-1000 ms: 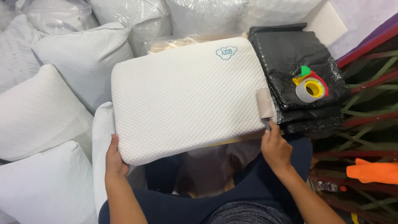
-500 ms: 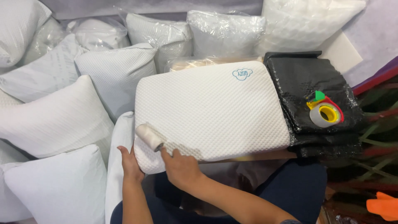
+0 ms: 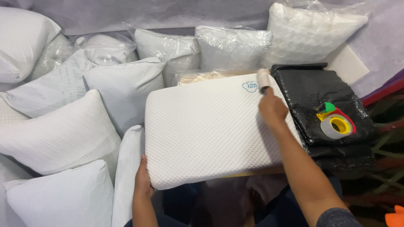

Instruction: The person is cleaning a pillow with a lint roller and then placing it into a plastic bag for packaging.

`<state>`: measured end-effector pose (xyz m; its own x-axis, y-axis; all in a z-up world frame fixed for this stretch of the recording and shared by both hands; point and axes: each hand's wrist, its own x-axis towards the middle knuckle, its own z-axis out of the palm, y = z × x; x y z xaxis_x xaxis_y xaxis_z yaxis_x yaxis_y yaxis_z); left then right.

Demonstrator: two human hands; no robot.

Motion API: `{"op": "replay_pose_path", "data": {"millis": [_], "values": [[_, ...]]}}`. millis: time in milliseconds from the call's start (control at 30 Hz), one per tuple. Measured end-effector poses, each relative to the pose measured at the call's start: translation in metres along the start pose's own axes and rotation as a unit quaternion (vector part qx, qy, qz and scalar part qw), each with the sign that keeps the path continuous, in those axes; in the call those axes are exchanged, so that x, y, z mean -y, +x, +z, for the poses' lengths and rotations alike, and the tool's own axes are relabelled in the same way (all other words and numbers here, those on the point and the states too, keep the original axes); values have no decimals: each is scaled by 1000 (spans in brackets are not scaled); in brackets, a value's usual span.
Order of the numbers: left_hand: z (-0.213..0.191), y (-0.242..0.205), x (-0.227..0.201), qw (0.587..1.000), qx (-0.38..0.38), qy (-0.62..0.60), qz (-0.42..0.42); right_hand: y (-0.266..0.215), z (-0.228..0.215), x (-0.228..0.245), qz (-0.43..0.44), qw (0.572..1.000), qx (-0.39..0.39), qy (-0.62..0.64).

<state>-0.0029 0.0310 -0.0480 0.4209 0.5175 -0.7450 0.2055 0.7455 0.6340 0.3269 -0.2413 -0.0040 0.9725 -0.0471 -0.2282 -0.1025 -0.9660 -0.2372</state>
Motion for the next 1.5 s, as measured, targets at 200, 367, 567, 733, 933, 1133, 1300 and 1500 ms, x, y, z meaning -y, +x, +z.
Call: {"op": "replay_pose_path", "data": {"millis": [200, 367, 567, 733, 933, 1133, 1300, 1500], "values": [[4, -11, -8, 999, 27, 37, 9, 15, -3, 47, -31, 999, -5, 38], [5, -9, -8, 999, 11, 32, -5, -38, 68, 172, -200, 978, 53, -11], [6, -9, -8, 1000, -3, 25, 15, -133, 100, 260, -362, 925, 106, -32], [1, 17, 5, 999, -2, -22, 37, -95, 100, 223, -371, 925, 67, -36], [-4, 29, 12, 999, -7, -24, 20, 3, 24, 81, -168, 985, 15, -21], [-1, 25, 11, 1000, -18, -8, 11, 52, -12, -56, -38, 997, -28, 69], [0, 28, 17, 999, -22, -19, 32, 36, 38, -49, -85, 994, -65, 33], [4, 21, 18, 999, -40, -12, 30, -102, 130, 50, -377, 920, -81, -66]]}}
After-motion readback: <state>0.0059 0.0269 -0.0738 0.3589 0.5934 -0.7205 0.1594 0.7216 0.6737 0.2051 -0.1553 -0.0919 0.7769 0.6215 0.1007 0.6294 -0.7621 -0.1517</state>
